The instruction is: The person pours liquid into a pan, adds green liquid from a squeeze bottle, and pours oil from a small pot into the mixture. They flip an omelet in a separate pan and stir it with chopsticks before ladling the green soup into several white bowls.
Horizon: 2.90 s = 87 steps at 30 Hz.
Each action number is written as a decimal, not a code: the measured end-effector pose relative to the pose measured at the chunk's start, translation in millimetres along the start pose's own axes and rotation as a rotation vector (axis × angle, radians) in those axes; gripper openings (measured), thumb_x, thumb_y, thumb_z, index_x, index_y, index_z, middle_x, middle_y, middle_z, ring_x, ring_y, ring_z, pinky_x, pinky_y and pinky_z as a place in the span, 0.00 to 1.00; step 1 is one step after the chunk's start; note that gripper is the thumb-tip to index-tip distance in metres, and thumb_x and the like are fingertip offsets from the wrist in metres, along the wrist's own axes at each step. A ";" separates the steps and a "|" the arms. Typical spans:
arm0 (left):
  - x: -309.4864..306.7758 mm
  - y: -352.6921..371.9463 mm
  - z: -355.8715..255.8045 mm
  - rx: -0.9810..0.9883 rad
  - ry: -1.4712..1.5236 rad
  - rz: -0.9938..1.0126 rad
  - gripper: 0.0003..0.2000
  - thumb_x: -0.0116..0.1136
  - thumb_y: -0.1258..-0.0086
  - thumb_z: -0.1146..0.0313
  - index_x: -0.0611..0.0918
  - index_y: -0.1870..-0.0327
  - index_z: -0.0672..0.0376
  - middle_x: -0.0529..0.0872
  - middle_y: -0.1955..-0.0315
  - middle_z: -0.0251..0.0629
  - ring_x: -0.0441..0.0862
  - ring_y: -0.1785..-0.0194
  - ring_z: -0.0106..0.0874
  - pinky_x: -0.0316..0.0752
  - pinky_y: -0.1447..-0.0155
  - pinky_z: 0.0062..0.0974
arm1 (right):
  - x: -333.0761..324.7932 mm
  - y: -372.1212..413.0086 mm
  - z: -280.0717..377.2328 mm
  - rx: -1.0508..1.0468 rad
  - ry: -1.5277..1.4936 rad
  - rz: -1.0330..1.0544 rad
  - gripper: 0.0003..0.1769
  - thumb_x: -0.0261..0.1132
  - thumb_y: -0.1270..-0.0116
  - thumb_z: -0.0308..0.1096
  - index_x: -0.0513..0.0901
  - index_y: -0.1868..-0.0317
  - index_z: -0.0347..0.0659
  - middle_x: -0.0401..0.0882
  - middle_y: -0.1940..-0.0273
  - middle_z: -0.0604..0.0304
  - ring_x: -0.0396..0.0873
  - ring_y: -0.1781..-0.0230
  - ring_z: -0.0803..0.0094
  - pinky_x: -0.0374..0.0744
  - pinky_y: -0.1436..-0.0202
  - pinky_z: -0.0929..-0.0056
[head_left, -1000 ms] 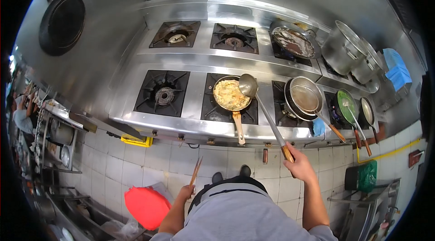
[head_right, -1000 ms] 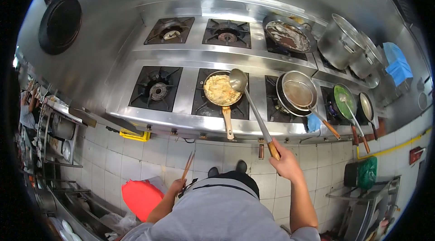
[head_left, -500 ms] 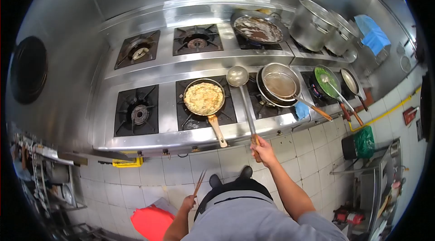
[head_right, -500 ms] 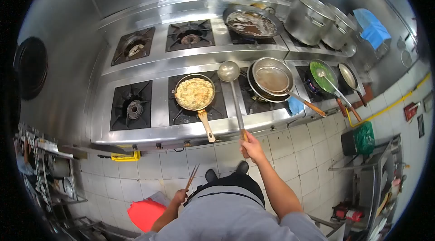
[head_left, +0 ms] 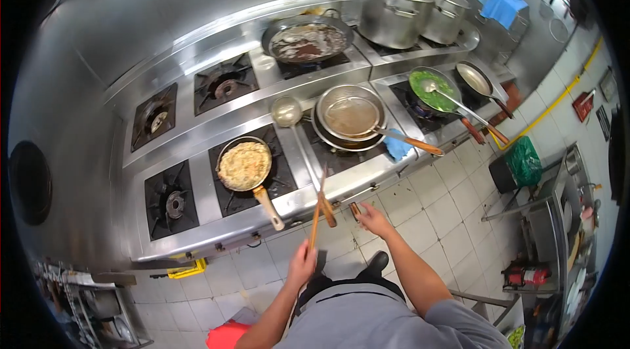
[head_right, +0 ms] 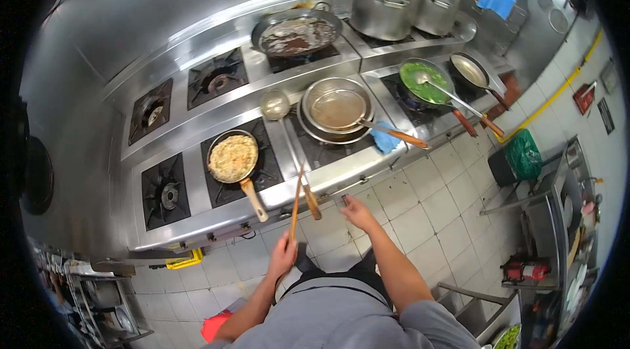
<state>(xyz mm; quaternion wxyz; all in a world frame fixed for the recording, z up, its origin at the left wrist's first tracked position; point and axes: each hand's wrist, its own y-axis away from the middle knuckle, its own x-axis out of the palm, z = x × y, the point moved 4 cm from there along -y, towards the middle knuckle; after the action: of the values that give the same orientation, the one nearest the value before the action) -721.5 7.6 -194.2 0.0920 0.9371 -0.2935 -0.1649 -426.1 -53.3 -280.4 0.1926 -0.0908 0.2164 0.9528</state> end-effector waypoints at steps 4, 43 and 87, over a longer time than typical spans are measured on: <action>39.1 -125.5 -106.1 0.250 -0.172 -0.135 0.23 0.54 0.27 0.68 0.71 0.33 0.63 0.81 0.63 0.47 0.79 0.64 0.36 0.76 0.57 0.32 | -89.0 69.5 -152.5 0.253 0.278 -0.070 0.36 0.69 0.36 0.41 0.67 0.31 0.38 0.84 0.69 0.53 0.82 0.76 0.71 0.80 0.74 0.73; 601.5 -294.8 -274.7 -0.664 1.312 0.603 0.08 0.57 0.30 0.58 0.73 0.65 0.48 0.71 0.78 0.26 0.73 0.71 0.30 0.72 0.66 0.33 | -642.6 -83.2 88.9 -0.191 1.273 -0.192 0.38 0.55 0.37 0.24 0.63 0.26 0.61 0.76 0.58 0.52 0.82 0.59 0.57 0.83 0.59 0.59; 592.0 -133.1 -305.8 -0.642 0.703 0.770 0.10 0.57 0.31 0.73 0.66 0.62 0.50 0.65 0.83 0.26 0.65 0.86 0.21 0.64 0.82 0.24 | -642.0 227.2 62.0 0.225 -0.450 0.006 0.38 0.60 0.33 0.23 0.56 0.24 0.44 0.69 0.73 0.67 0.71 0.81 0.81 0.75 0.76 0.79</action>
<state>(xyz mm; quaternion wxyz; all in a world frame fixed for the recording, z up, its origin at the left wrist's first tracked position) -83.5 -205.0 -97.1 0.5140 0.6875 -0.4989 0.1192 59.8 -425.1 25.1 0.2420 0.1462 0.2733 0.9194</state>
